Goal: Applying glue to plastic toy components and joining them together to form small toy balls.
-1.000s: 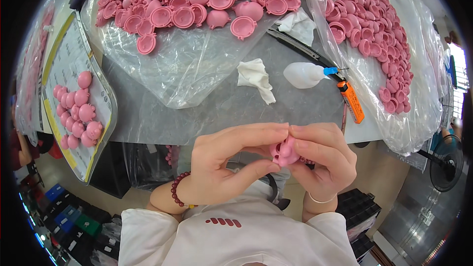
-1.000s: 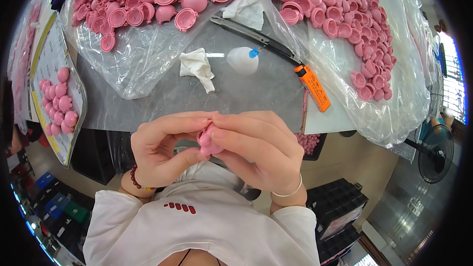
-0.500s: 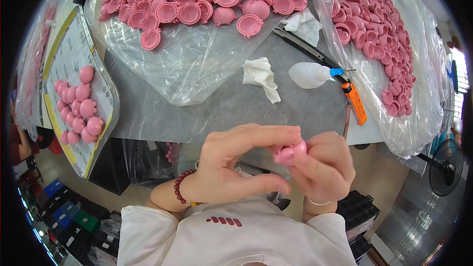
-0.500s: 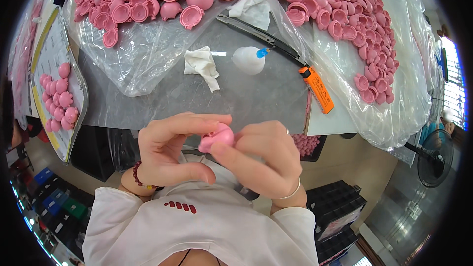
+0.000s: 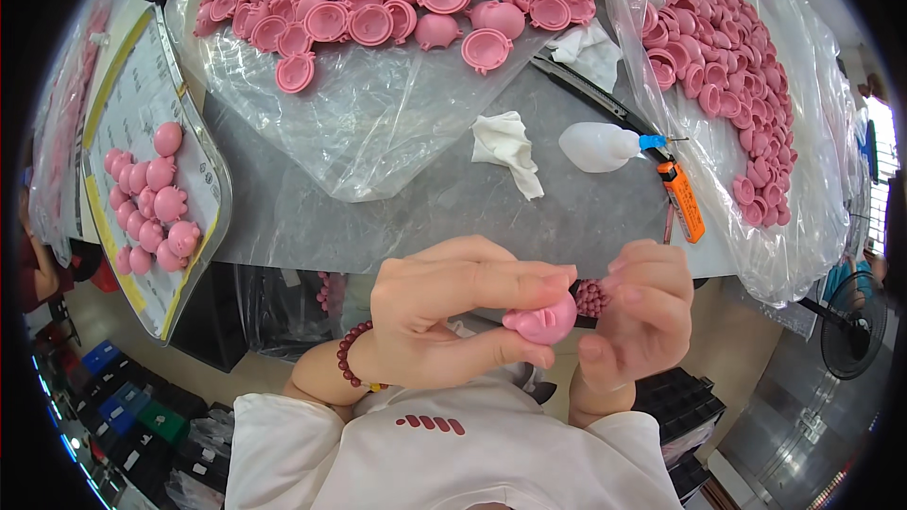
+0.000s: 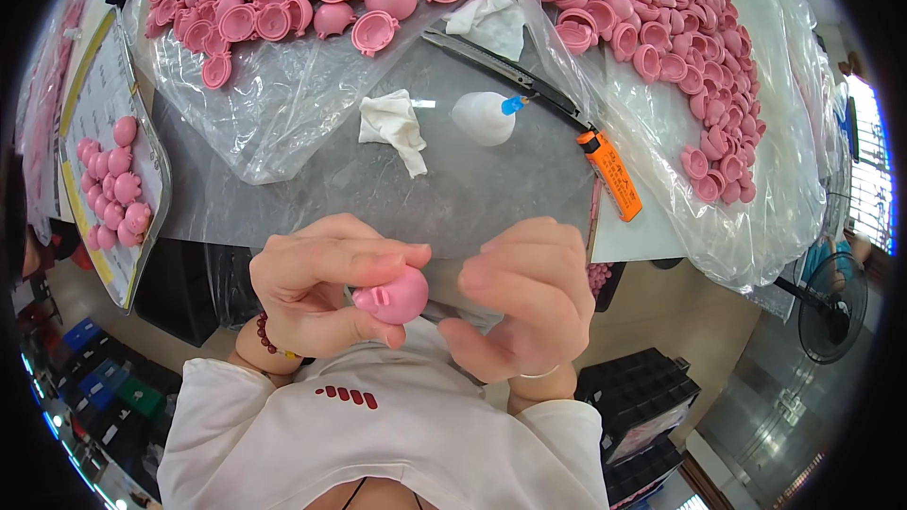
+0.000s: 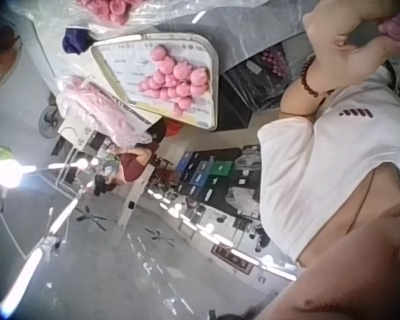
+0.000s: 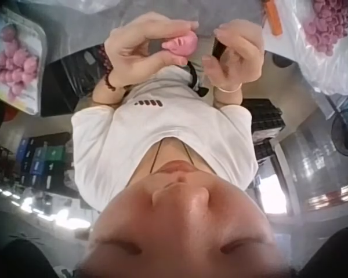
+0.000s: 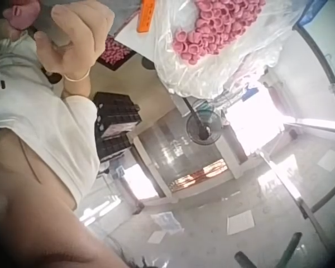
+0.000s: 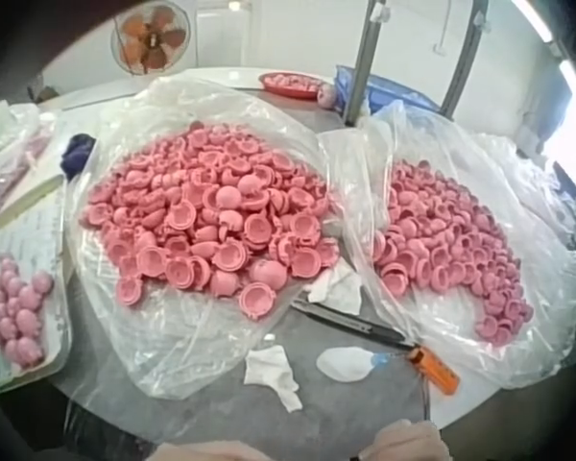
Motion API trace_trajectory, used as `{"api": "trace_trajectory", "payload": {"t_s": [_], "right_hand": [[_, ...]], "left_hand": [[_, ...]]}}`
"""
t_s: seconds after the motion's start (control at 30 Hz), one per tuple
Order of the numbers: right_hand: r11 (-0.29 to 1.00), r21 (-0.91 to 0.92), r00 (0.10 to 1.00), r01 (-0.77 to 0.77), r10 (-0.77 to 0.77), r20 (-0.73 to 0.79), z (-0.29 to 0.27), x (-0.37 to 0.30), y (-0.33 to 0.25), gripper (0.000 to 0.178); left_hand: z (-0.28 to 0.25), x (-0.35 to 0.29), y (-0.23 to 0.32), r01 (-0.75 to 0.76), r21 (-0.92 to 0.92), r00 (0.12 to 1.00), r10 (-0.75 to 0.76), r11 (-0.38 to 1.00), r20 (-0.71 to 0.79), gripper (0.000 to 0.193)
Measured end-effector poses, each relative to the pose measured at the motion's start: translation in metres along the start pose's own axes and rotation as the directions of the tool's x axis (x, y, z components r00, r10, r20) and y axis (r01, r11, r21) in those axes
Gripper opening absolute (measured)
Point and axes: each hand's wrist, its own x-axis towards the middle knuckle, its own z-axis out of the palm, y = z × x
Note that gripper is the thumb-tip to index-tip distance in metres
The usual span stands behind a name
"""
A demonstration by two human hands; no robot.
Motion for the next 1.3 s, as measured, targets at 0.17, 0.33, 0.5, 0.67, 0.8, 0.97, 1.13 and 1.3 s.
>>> {"api": "trace_trajectory", "payload": {"t_s": [0.17, 0.33, 0.5, 0.67, 0.8, 0.97, 1.13, 1.3], "right_hand": [[0.970, 0.186, 0.923, -0.158, 0.212, -0.321, 0.005, 0.007, 0.012, 0.043], [0.929, -0.014, 0.909, -0.371, 0.360, -0.210, 0.015, 0.032, 0.027, 0.047], [0.829, -0.286, 0.862, -0.481, 0.506, 0.018, 0.015, 0.030, 0.035, 0.038], [0.868, 0.175, 0.868, -0.464, 0.485, -0.104, 0.009, 0.025, 0.028, 0.020], [0.865, 0.189, 0.870, -0.465, 0.486, -0.081, 0.010, 0.024, 0.027, 0.018], [0.858, 0.178, 0.865, -0.482, 0.499, -0.060, 0.011, 0.023, 0.026, 0.019], [0.862, 0.185, 0.872, -0.471, 0.487, -0.050, 0.013, 0.021, 0.023, 0.020], [0.862, 0.199, 0.871, -0.466, 0.487, -0.071, 0.009, 0.018, 0.027, 0.021]], "left_hand": [[-0.002, -0.001, 0.000, 0.028, -0.106, 1.000, -0.027, 0.994, 0.011, 0.045], [0.006, -0.001, 0.004, 0.259, -0.481, 0.954, -0.301, 0.837, -0.010, 0.047], [0.011, -0.001, -0.003, 0.372, -0.722, 0.880, -0.470, 0.583, 0.074, 0.054], [0.005, -0.005, -0.014, 0.417, -0.820, 0.887, -0.371, 0.391, 0.274, 0.063], [0.002, 0.000, -0.006, 0.535, -0.759, 0.823, -0.429, 0.370, 0.371, 0.069], [0.006, 0.002, 0.007, 0.481, -0.778, 0.829, -0.499, 0.404, 0.253, 0.065], [-0.019, -0.004, 0.014, 0.328, -0.388, 0.944, -0.304, 0.861, 0.125, 0.054], [-0.070, -0.006, 0.049, 0.234, 0.781, 0.905, 0.164, 0.579, -0.393, 0.026]]}}
